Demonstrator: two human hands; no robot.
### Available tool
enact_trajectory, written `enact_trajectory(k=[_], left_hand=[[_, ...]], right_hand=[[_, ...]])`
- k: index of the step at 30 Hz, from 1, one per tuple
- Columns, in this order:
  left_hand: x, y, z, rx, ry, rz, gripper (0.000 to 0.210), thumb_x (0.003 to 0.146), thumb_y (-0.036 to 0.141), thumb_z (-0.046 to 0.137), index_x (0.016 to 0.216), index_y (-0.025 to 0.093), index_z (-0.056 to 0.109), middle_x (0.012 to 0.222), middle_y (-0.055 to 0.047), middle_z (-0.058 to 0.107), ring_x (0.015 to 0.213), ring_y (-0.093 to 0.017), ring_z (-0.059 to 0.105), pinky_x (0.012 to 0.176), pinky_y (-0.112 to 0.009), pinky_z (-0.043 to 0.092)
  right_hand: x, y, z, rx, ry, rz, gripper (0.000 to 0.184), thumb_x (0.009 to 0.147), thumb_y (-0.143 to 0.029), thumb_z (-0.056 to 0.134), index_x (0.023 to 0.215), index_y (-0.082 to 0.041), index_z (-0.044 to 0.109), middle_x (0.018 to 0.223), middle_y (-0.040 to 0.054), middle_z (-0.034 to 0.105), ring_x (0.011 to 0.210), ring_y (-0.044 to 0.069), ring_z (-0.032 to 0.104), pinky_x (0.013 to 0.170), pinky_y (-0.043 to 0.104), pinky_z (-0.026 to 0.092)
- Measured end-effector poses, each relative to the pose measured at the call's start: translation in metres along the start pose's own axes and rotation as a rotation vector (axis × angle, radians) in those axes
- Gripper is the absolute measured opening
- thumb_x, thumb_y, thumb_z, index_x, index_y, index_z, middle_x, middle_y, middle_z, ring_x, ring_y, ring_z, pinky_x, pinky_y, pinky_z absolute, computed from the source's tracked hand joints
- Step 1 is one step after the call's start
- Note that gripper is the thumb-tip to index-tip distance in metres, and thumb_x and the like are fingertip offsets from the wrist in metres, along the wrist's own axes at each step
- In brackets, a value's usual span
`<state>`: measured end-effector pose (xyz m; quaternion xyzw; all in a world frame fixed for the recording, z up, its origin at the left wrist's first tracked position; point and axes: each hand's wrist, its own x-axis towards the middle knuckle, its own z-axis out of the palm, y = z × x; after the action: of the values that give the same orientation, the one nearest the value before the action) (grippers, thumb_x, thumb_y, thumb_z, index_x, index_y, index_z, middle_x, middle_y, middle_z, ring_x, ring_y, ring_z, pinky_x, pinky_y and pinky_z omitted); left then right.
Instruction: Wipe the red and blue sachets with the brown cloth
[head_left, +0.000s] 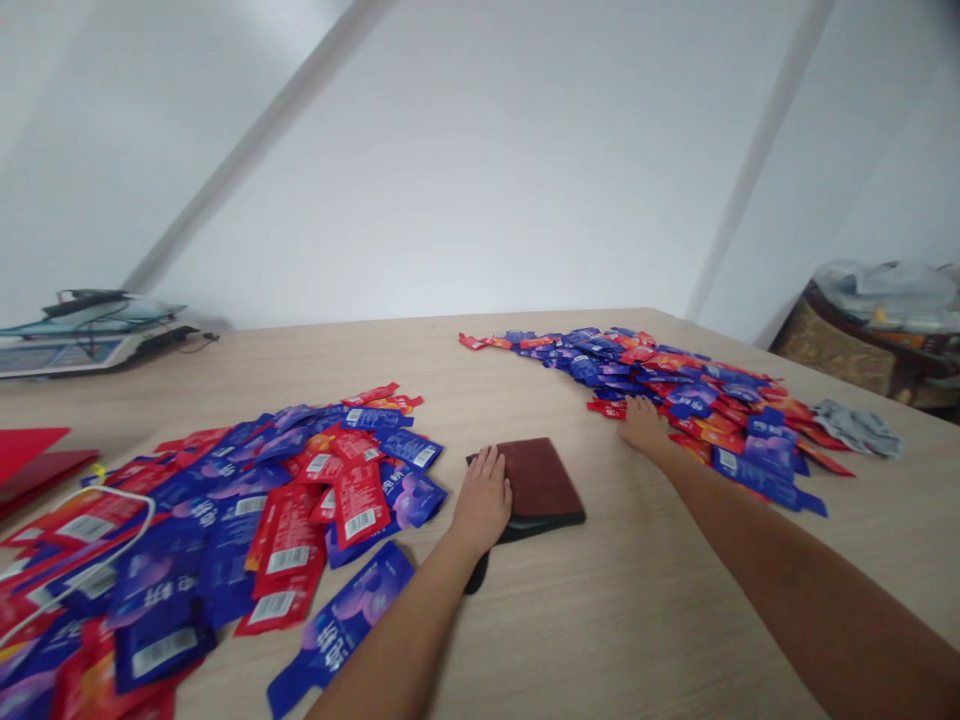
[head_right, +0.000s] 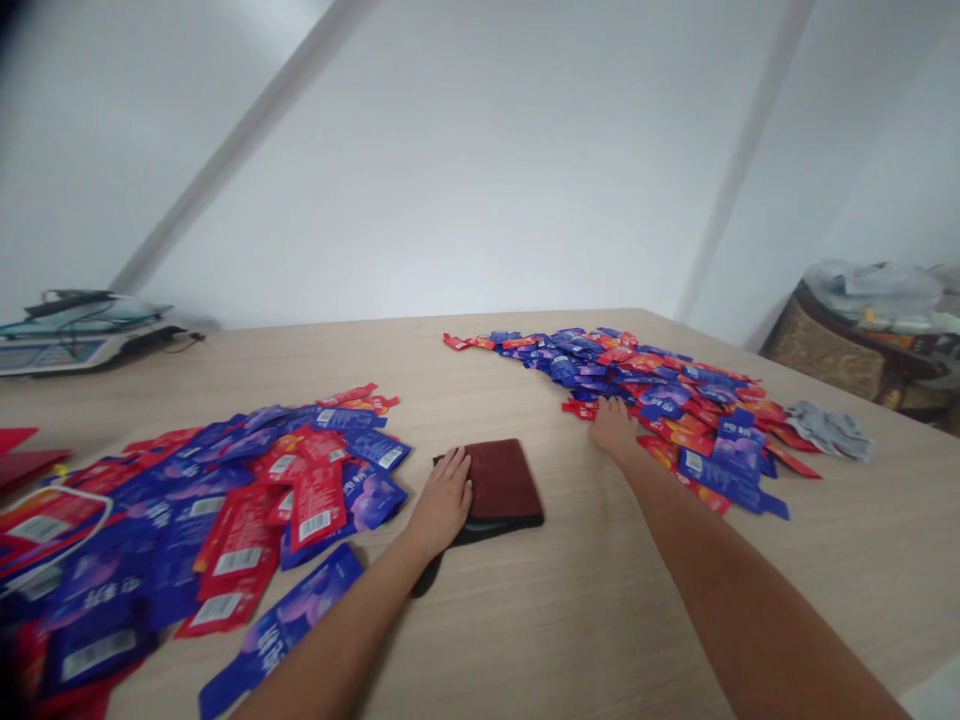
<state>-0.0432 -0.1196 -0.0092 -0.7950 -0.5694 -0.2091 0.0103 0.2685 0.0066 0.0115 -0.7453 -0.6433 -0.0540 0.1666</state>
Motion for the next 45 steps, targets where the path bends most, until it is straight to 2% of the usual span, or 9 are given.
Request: enact_trajectory(k=[4, 7, 16, 24, 32, 37, 40, 42, 45], left_hand=[[0.0, 0.0, 0.0, -0.006, -0.005, -0.001, 0.044, 0.089, 0.02, 0.032, 0.129, 0.006, 0.044, 0.141, -0.017, 0.039, 0.134, -0.024, 0.029, 0.11, -0.044, 0.028], [0.001, 0.0, 0.001, -0.018, 0.001, -0.002, 0.044, 0.089, 0.02, 0.032, 0.129, 0.007, 0.044, 0.141, -0.016, 0.039, 0.135, -0.024, 0.028, 0.109, -0.046, 0.028], [0.001, -0.001, 0.0, -0.01, -0.006, 0.018, 0.044, 0.09, 0.021, 0.031, 0.128, 0.004, 0.045, 0.14, -0.018, 0.039, 0.134, -0.025, 0.029, 0.109, -0.046, 0.028], [0.0, -0.002, -0.001, -0.012, 0.005, 0.026, 0.044, 0.09, 0.022, 0.032, 0.129, 0.006, 0.045, 0.14, -0.017, 0.04, 0.134, -0.024, 0.03, 0.109, -0.046, 0.03], [0.0, -0.003, 0.0, 0.005, -0.003, 0.029, 0.045, 0.09, 0.022, 0.03, 0.129, 0.004, 0.045, 0.14, -0.017, 0.039, 0.134, -0.024, 0.03, 0.109, -0.044, 0.029], [0.001, -0.002, 0.001, 0.014, -0.012, 0.029, 0.045, 0.091, 0.022, 0.029, 0.13, 0.004, 0.043, 0.141, -0.017, 0.039, 0.134, -0.024, 0.029, 0.109, -0.044, 0.028], [0.002, -0.002, 0.001, 0.014, -0.02, 0.018, 0.046, 0.091, 0.023, 0.029, 0.129, 0.004, 0.043, 0.141, -0.017, 0.039, 0.134, -0.024, 0.028, 0.11, -0.043, 0.027], [0.002, -0.002, 0.002, 0.01, -0.018, 0.017, 0.046, 0.091, 0.023, 0.029, 0.129, 0.004, 0.043, 0.141, -0.017, 0.039, 0.134, -0.024, 0.029, 0.11, -0.043, 0.027], [0.001, -0.003, 0.003, 0.004, -0.004, 0.024, 0.045, 0.091, 0.023, 0.029, 0.13, 0.004, 0.043, 0.141, -0.018, 0.039, 0.134, -0.024, 0.028, 0.109, -0.045, 0.028]], right_hand=[[0.0, 0.003, 0.008, -0.052, 0.008, -0.013, 0.044, 0.085, -0.023, 0.038, 0.126, -0.009, 0.046, 0.119, 0.0205, 0.054, 0.112, 0.03, 0.048, 0.092, 0.049, 0.032], [-0.013, -0.007, 0.01, -0.141, 0.056, -0.13, 0.038, 0.087, -0.027, 0.04, 0.119, -0.011, 0.051, 0.113, 0.0179, 0.058, 0.108, 0.028, 0.05, 0.094, 0.046, 0.03], [-0.06, -0.037, -0.004, -0.225, 0.061, -0.299, 0.031, 0.091, -0.03, 0.038, 0.106, -0.012, 0.06, 0.104, 0.0179, 0.058, 0.101, 0.028, 0.05, 0.081, 0.039, 0.039], [-0.085, -0.024, -0.005, -0.178, 0.136, -0.126, 0.046, 0.088, -0.05, 0.041, 0.105, -0.011, 0.059, 0.106, 0.019, 0.056, 0.101, 0.03, 0.051, 0.08, 0.041, 0.041], [-0.063, 0.002, 0.006, -0.057, 0.092, 0.027, 0.041, 0.083, -0.043, 0.051, 0.113, -0.017, 0.058, 0.111, 0.0167, 0.057, 0.106, 0.032, 0.048, 0.083, 0.044, 0.039], [-0.056, 0.019, -0.003, 0.161, 0.116, 0.007, 0.036, 0.089, -0.026, 0.035, 0.114, -0.018, 0.06, 0.11, 0.0124, 0.061, 0.104, 0.025, 0.052, 0.089, 0.036, 0.038], [-0.062, 0.01, -0.022, 0.39, 0.285, 0.126, 0.04, 0.09, -0.032, 0.032, 0.113, -0.013, 0.058, 0.108, 0.0146, 0.062, 0.1, 0.026, 0.054, 0.087, 0.037, 0.04], [-0.071, -0.01, -0.033, 0.637, 0.322, 0.146, 0.043, 0.088, -0.039, 0.035, 0.117, -0.013, 0.054, 0.103, 0.0133, 0.063, 0.092, 0.025, 0.057, 0.082, 0.037, 0.043], [-0.093, -0.055, -0.036, 1.098, 0.114, 0.02, 0.052, 0.085, -0.043, 0.043, 0.13, -0.018, 0.041, 0.104, 0.0086, 0.062, 0.078, 0.02, 0.059, 0.071, 0.035, 0.048]])
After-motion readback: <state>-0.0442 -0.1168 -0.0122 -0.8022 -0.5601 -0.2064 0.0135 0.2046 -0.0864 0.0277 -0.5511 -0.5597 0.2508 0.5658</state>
